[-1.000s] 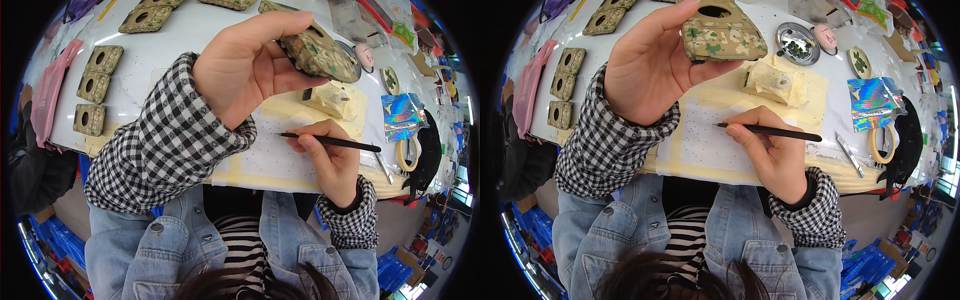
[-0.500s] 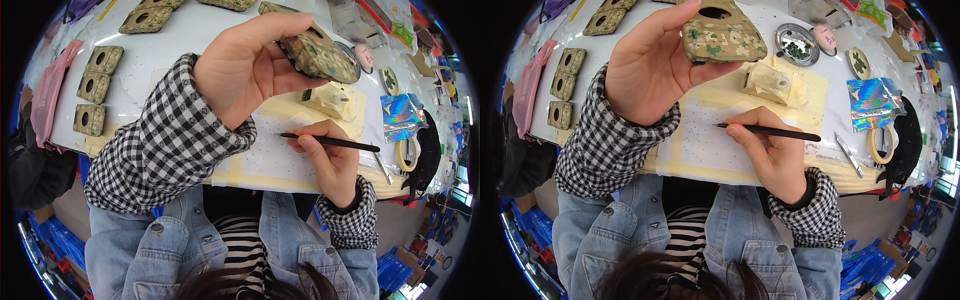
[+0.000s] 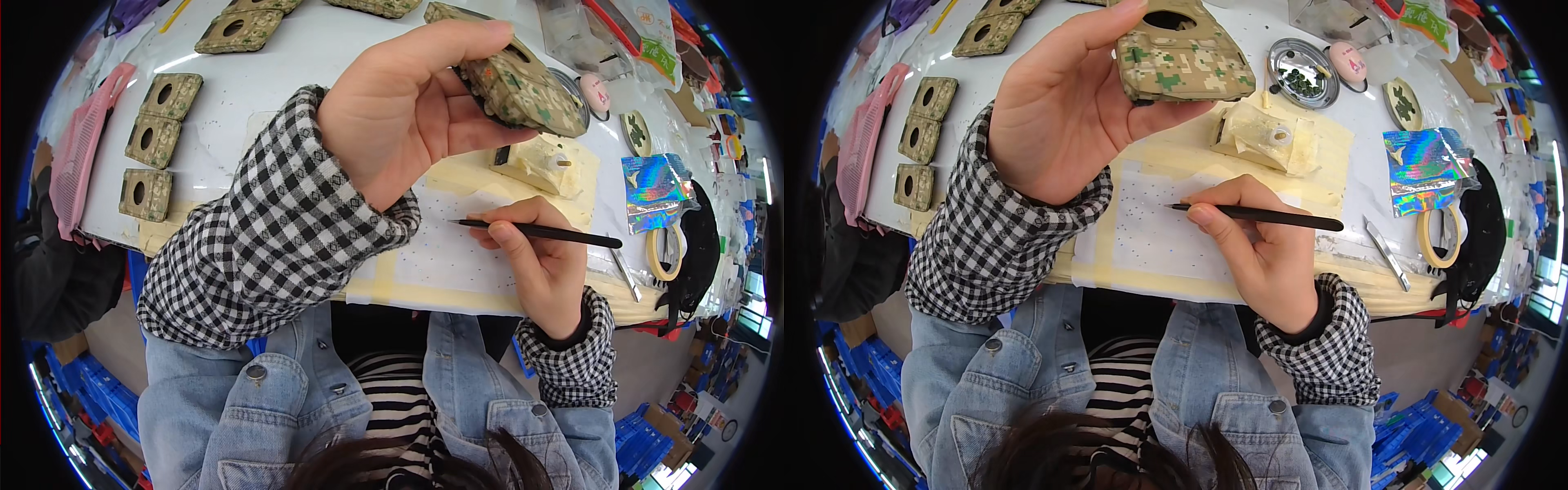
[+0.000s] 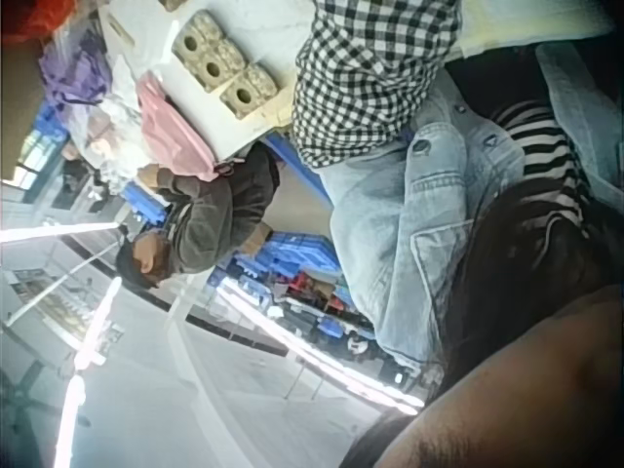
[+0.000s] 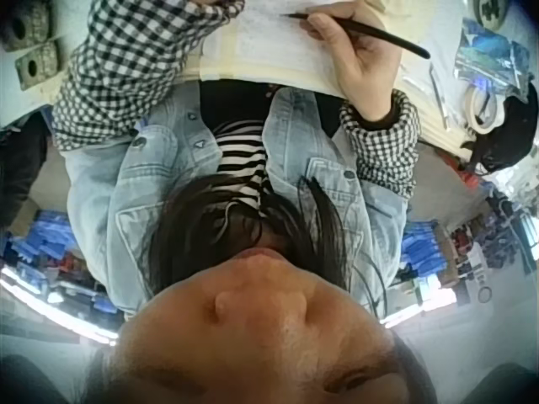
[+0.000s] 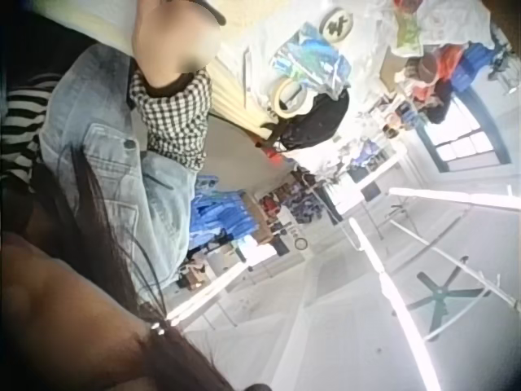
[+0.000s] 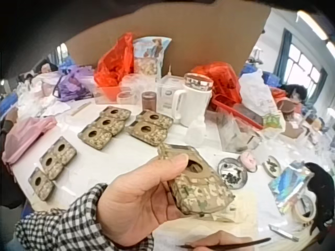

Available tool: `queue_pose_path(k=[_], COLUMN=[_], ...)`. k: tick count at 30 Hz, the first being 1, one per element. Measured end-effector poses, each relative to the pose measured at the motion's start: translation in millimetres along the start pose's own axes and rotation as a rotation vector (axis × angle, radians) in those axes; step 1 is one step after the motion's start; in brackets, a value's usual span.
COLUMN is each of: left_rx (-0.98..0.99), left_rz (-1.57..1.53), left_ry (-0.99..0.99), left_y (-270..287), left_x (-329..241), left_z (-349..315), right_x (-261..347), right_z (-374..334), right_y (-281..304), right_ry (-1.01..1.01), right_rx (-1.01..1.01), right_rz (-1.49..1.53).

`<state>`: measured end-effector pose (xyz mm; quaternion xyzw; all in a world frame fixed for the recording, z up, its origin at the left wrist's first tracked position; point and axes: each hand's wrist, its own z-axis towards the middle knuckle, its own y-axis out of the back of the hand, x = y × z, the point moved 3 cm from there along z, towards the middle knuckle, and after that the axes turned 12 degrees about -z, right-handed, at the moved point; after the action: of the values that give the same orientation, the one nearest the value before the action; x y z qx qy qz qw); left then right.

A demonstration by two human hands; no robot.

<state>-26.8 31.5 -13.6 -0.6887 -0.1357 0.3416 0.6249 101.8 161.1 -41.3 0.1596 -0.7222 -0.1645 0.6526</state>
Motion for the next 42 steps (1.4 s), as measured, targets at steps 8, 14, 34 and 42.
queue_pose_path(k=[8,14,34,42], left_rx=[0.263,0.075,-0.093,-0.115], left_rz=[-0.135,0.007,0.293,0.380], left_ry=[0.065,-0.005,0.019,0.119], left_y=[6.0,4.8,0.0,-13.8], left_x=[-6.6,-0.7,-4.3,2.6], left_z=[-2.2,-0.3,-2.7,-6.5], right_x=[-1.6,-1.9,46.2,96.8], right_z=[-0.7,-0.4,-11.3,18.2], right_y=[0.1,-0.9,49.4,71.8], right_ry=[0.012,0.015,0.109,0.276], right_rx=[-0.023,-0.069,-0.122,-0.101], right_rz=[-0.008,0.050,0.212,0.067])
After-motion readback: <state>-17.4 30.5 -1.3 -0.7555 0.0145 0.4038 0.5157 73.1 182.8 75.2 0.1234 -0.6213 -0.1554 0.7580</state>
